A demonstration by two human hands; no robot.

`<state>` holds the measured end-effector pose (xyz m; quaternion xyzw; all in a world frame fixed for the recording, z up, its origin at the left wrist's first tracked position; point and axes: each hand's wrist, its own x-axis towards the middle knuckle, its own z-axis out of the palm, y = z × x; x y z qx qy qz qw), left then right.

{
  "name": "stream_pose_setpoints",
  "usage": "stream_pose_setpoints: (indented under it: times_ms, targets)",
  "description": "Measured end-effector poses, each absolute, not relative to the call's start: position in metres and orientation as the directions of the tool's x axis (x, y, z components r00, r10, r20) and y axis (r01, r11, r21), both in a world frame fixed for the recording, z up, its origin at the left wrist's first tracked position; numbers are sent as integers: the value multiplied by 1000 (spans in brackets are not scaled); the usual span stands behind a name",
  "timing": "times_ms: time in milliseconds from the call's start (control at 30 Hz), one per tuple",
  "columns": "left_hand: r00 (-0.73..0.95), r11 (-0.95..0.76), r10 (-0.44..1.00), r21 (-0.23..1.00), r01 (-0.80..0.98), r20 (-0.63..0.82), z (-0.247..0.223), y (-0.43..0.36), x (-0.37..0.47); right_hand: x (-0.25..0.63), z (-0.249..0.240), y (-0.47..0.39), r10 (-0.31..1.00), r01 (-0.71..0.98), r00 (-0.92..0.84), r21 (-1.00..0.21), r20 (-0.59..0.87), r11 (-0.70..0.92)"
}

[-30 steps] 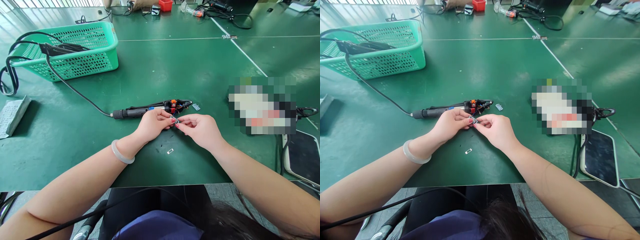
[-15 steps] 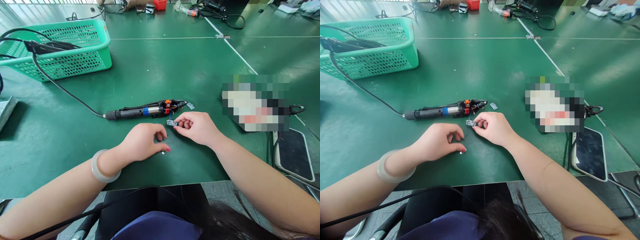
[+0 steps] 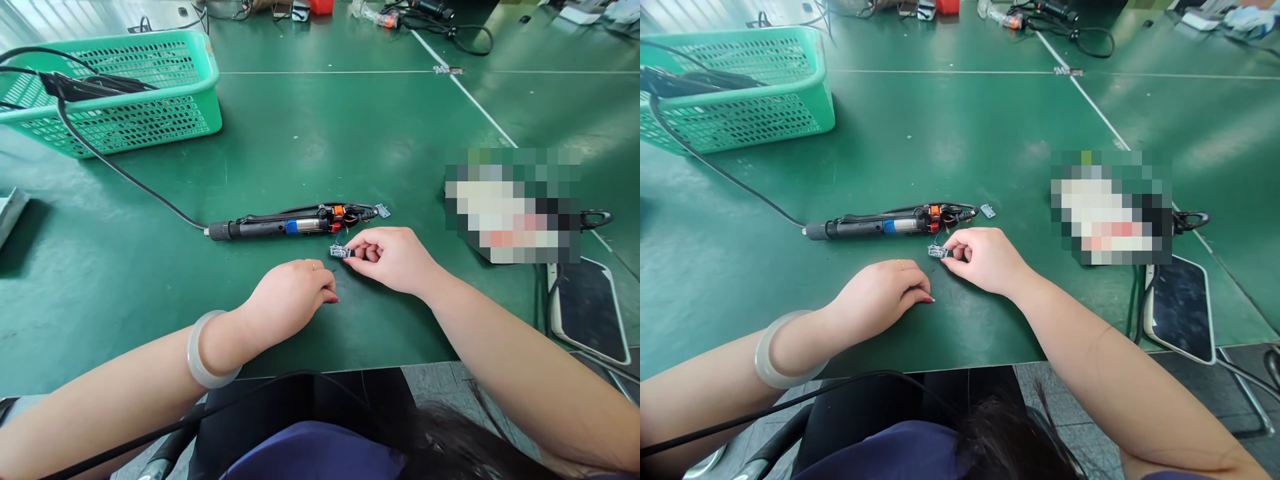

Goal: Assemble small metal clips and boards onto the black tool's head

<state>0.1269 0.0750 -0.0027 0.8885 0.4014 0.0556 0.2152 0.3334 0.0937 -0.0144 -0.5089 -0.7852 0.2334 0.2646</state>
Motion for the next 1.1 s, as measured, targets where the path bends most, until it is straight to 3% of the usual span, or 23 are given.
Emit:
stream_pose_setpoints:
  times_ms: [333, 1100]
  targets:
    - [574, -519, 819, 428, 740, 1, -3, 81, 127, 333, -13, 94, 918, 671, -351, -635, 183, 384]
    - [554, -522, 830, 435, 733, 63, -6, 89, 132, 332, -12, 93, 930, 683, -334, -641, 154, 351]
